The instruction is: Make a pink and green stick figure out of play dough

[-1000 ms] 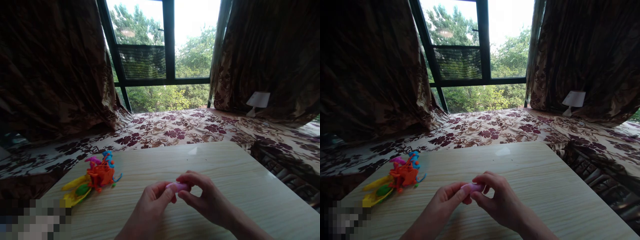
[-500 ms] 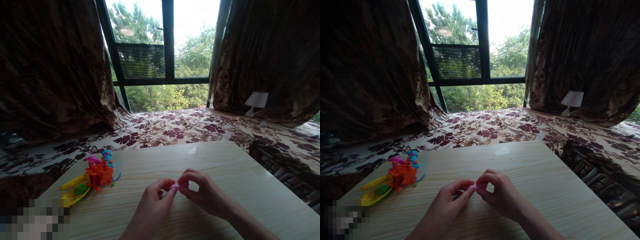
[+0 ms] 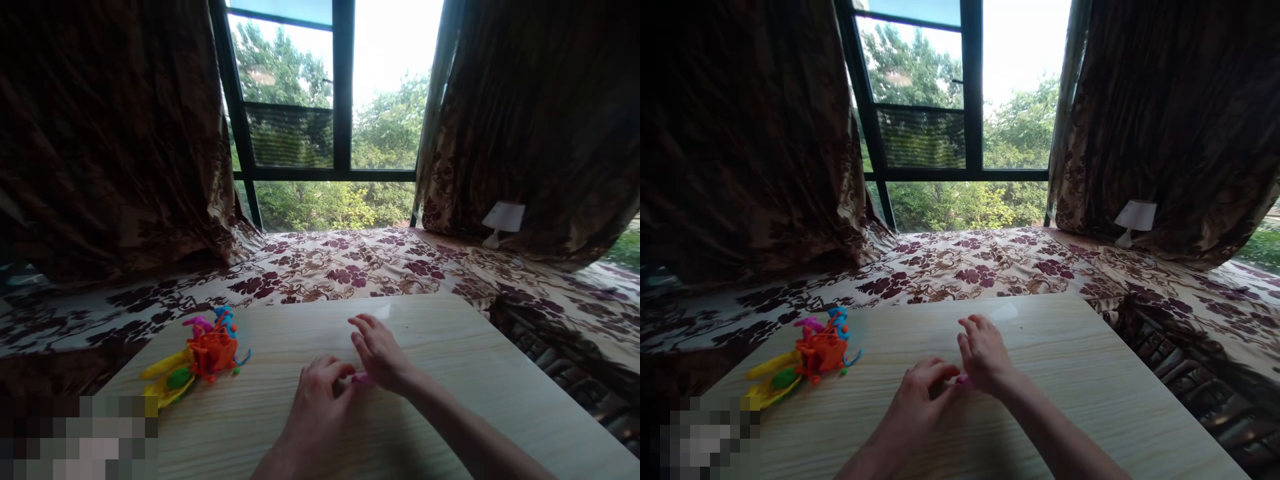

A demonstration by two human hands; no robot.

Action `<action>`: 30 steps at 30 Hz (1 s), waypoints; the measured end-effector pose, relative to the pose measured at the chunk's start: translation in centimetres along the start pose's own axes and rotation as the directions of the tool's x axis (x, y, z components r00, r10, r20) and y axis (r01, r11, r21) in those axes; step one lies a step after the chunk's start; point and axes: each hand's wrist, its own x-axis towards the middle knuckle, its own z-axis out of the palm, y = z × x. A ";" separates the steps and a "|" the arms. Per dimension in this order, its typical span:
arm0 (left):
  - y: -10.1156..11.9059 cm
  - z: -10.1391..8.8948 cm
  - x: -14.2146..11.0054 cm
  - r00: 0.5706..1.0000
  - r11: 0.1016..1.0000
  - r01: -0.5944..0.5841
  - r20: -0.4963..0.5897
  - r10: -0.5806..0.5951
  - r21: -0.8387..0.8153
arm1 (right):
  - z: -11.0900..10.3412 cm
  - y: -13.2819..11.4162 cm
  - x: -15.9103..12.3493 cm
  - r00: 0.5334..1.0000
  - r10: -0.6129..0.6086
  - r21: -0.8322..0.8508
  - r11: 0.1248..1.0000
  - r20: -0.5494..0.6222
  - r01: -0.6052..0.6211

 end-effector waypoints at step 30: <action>-5.9 0.6 0.8 0.960 0.821 0.259 -0.230 -0.160 0.510 | 2.6 -1.4 -4.3 0.938 -0.139 -0.183 0.962 0.317 0.204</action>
